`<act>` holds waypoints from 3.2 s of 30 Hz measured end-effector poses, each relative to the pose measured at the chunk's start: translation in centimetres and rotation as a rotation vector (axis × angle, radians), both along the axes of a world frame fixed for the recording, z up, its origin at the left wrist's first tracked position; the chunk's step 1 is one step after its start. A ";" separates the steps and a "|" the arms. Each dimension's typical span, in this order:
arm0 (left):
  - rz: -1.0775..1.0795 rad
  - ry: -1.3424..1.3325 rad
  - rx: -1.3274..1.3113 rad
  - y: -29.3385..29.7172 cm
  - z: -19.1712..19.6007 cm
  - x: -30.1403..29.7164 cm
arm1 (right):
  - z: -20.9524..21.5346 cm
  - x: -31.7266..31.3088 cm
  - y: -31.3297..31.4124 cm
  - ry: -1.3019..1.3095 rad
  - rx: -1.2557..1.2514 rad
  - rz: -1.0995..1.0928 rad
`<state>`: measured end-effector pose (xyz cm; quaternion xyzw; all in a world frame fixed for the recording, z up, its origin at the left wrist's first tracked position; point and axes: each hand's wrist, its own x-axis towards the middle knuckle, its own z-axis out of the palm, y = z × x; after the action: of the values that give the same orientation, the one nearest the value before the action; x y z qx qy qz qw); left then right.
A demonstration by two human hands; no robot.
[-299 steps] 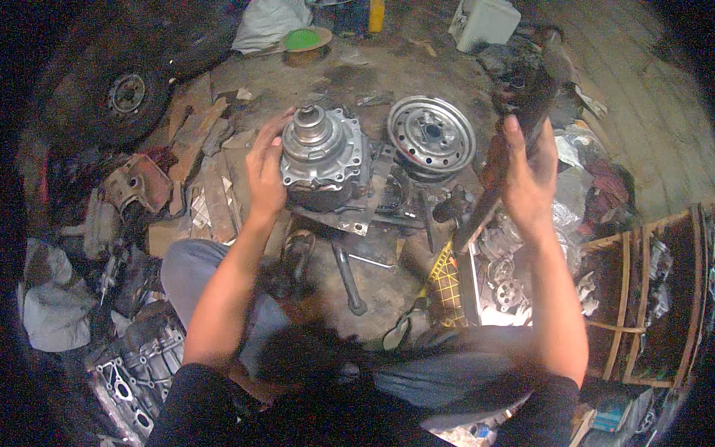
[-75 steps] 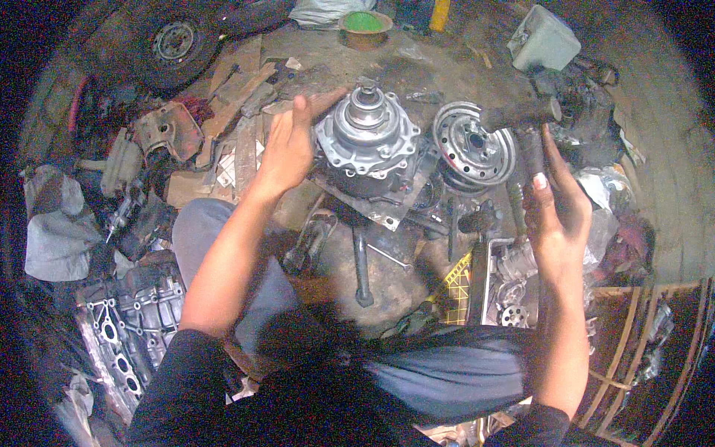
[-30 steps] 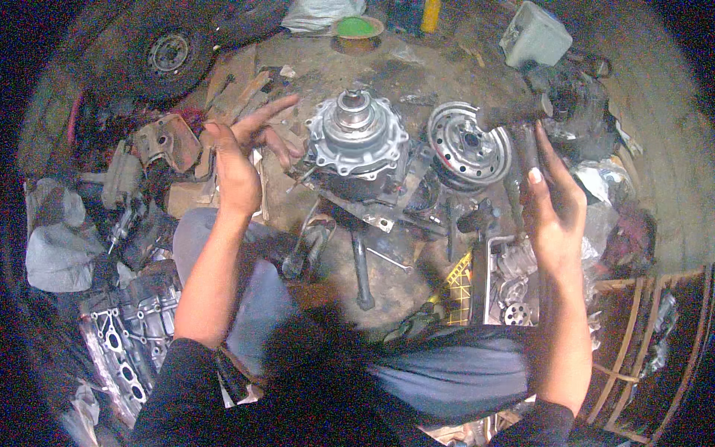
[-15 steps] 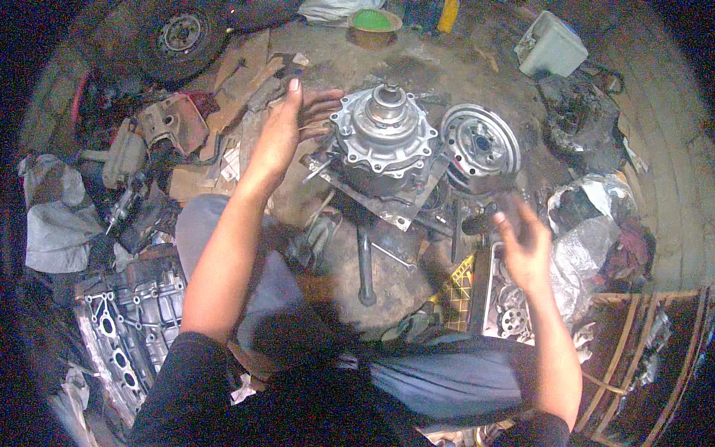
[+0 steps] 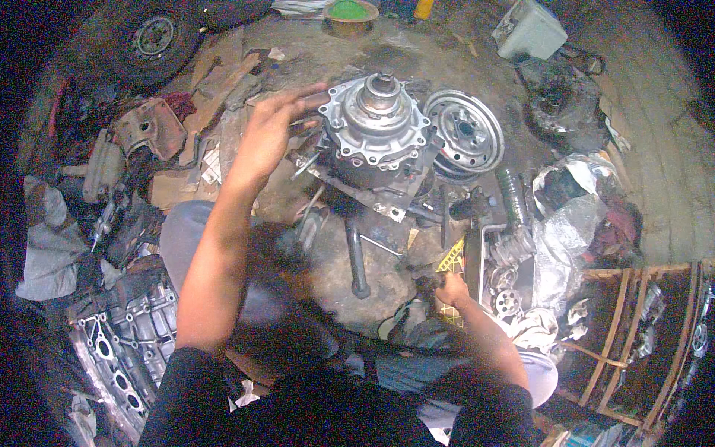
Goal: The person sits on the floor and assembles a mechanical part, likely a differential or transmission housing. They place a ball bearing race into the housing, insert a bearing, and use a hammer to tap the bearing into place. The person then uses a wrench to tighten bolts on the housing.
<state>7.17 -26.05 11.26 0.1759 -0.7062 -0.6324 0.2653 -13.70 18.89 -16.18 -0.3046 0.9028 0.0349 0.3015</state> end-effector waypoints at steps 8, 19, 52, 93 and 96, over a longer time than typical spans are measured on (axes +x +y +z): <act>0.006 -0.052 -0.252 4.9 1.6 1.8 | -4.3 0.8 -1.5 0.088 0.102 -0.037; 0.348 -0.066 -0.508 8.5 0.4 0.0 | -5.6 0.6 -3.5 0.075 0.155 -0.110; -0.083 0.018 -0.233 1.5 0.0 1.1 | -9.0 1.3 -5.2 0.026 0.099 -0.041; -0.230 0.071 -0.315 0.1 -1.1 0.7 | 24.4 6.8 -22.5 0.587 -1.489 0.287; -0.244 0.074 -0.289 0.0 -1.1 0.7 | 24.3 6.9 -22.4 0.580 -1.498 0.300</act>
<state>7.86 -26.03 10.11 0.0256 -0.7957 -0.5578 0.2348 -6.82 -3.50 8.13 -0.5217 0.6784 -0.4606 -0.2354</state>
